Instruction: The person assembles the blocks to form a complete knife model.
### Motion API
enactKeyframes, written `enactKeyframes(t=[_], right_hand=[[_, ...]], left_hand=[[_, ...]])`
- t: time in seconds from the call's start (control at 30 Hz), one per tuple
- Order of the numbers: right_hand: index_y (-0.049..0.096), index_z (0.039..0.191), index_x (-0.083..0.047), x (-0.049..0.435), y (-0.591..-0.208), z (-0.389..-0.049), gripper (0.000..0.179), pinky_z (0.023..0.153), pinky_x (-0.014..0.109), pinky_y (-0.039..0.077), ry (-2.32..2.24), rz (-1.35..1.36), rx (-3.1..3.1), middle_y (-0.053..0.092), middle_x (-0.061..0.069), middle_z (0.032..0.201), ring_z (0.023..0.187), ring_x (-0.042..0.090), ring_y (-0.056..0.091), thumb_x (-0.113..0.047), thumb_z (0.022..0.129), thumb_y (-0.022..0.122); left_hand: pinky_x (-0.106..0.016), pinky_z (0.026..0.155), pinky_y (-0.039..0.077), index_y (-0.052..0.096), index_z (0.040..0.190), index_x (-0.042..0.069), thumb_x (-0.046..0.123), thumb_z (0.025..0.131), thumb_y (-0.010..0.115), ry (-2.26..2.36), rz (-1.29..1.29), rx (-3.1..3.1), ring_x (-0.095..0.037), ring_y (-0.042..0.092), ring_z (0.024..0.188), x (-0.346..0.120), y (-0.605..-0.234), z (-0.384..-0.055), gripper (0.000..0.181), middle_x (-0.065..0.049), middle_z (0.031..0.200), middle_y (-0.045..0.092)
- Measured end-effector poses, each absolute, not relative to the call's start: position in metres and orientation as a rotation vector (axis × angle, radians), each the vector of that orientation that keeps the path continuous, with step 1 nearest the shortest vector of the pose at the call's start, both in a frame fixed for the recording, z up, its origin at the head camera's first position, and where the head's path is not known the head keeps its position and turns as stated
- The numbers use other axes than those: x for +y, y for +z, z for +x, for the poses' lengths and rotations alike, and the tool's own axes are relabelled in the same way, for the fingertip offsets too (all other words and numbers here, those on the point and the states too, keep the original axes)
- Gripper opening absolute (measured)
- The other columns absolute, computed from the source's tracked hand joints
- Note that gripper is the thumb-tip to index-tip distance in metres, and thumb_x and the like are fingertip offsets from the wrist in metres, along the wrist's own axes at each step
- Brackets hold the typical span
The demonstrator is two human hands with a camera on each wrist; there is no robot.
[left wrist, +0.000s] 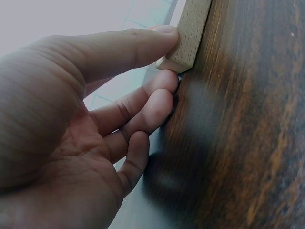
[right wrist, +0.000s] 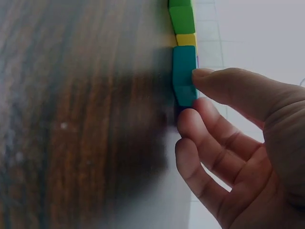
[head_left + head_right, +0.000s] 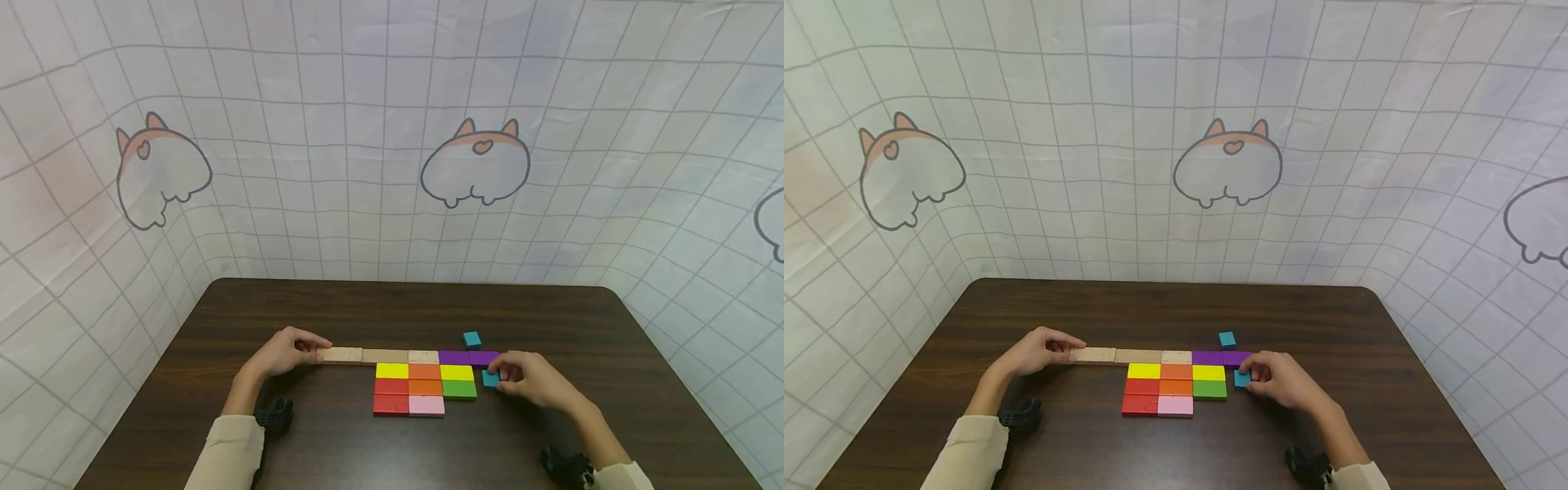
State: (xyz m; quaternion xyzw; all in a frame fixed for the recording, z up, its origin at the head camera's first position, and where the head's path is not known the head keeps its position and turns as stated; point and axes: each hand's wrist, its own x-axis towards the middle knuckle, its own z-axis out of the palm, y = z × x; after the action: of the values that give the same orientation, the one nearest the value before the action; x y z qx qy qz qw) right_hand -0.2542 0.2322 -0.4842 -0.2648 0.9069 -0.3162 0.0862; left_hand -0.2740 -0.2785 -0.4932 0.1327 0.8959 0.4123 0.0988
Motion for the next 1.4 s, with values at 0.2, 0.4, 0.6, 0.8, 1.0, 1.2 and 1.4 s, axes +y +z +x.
enactKeyframes(t=[0.2,0.4,0.6,0.8,1.0,1.2,1.4], right_hand=[[0.072,0.109,-0.012,0.232,-0.485,-0.255,0.018,0.069,0.022,0.050,-0.949,-0.764,2.689,0.064,-0.005,0.088,0.076,0.003,0.055,-0.015,0.092,0.076],[0.073,0.110,-0.011,0.228,-0.486,-0.257,0.018,0.068,0.023,0.050,-0.945,-0.773,2.701,0.065,-0.005,0.089,0.077,0.003,0.055,-0.015,0.093,0.076],[0.073,0.110,-0.013,0.224,-0.487,-0.259,0.018,0.067,0.022,0.049,-0.931,-0.751,2.703,0.063,-0.005,0.087,0.075,0.004,0.054,-0.015,0.093,0.076],[0.073,0.109,-0.013,0.221,-0.488,-0.261,0.016,0.066,0.023,0.048,-0.933,-0.747,2.711,0.063,-0.006,0.085,0.073,0.004,0.054,-0.015,0.093,0.076],[0.073,0.108,-0.013,0.219,-0.489,-0.261,0.016,0.067,0.022,0.049,-0.941,-0.762,2.725,0.064,-0.006,0.086,0.073,0.003,0.054,-0.015,0.093,0.076],[0.074,0.107,-0.014,0.216,-0.488,-0.259,0.015,0.067,0.022,0.049,-0.950,-0.755,2.729,0.065,-0.006,0.086,0.074,0.003,0.055,-0.015,0.093,0.076],[0.073,0.108,-0.013,0.216,-0.488,-0.260,0.015,0.067,0.023,0.049,-0.953,-0.761,2.720,0.065,-0.005,0.086,0.074,0.004,0.055,-0.015,0.093,0.076]], left_hand=[[-0.032,0.065,0.044,0.080,0.115,0.015,0.017,0.093,0.077,1.222,0.386,2.646,-0.018,0.052,0.074,-0.278,-0.491,-0.273,0.022,-0.003,0.085,0.067],[-0.032,0.066,0.045,0.079,0.116,0.014,0.017,0.093,0.076,1.230,0.392,2.632,-0.019,0.053,0.075,-0.278,-0.490,-0.273,0.023,-0.003,0.086,0.068],[-0.032,0.067,0.046,0.079,0.116,0.014,0.017,0.093,0.076,1.224,0.413,2.640,-0.019,0.053,0.075,-0.278,-0.490,-0.273,0.023,-0.003,0.088,0.070],[-0.032,0.067,0.047,0.079,0.117,0.014,0.016,0.094,0.075,1.224,0.422,2.634,-0.018,0.054,0.075,-0.279,-0.490,-0.274,0.023,-0.003,0.088,0.070],[-0.032,0.067,0.048,0.079,0.116,0.014,0.016,0.093,0.076,1.225,0.417,2.632,-0.019,0.056,0.075,-0.278,-0.490,-0.274,0.023,-0.003,0.086,0.070],[-0.032,0.067,0.048,0.079,0.116,0.015,0.015,0.093,0.076,1.225,0.410,2.633,-0.019,0.055,0.075,-0.279,-0.490,-0.274,0.023,-0.003,0.086,0.069],[-0.032,0.067,0.047,0.079,0.116,0.014,0.015,0.093,0.076,1.233,0.409,2.627,-0.019,0.055,0.075,-0.280,-0.490,-0.273,0.023,-0.003,0.086,0.069]])
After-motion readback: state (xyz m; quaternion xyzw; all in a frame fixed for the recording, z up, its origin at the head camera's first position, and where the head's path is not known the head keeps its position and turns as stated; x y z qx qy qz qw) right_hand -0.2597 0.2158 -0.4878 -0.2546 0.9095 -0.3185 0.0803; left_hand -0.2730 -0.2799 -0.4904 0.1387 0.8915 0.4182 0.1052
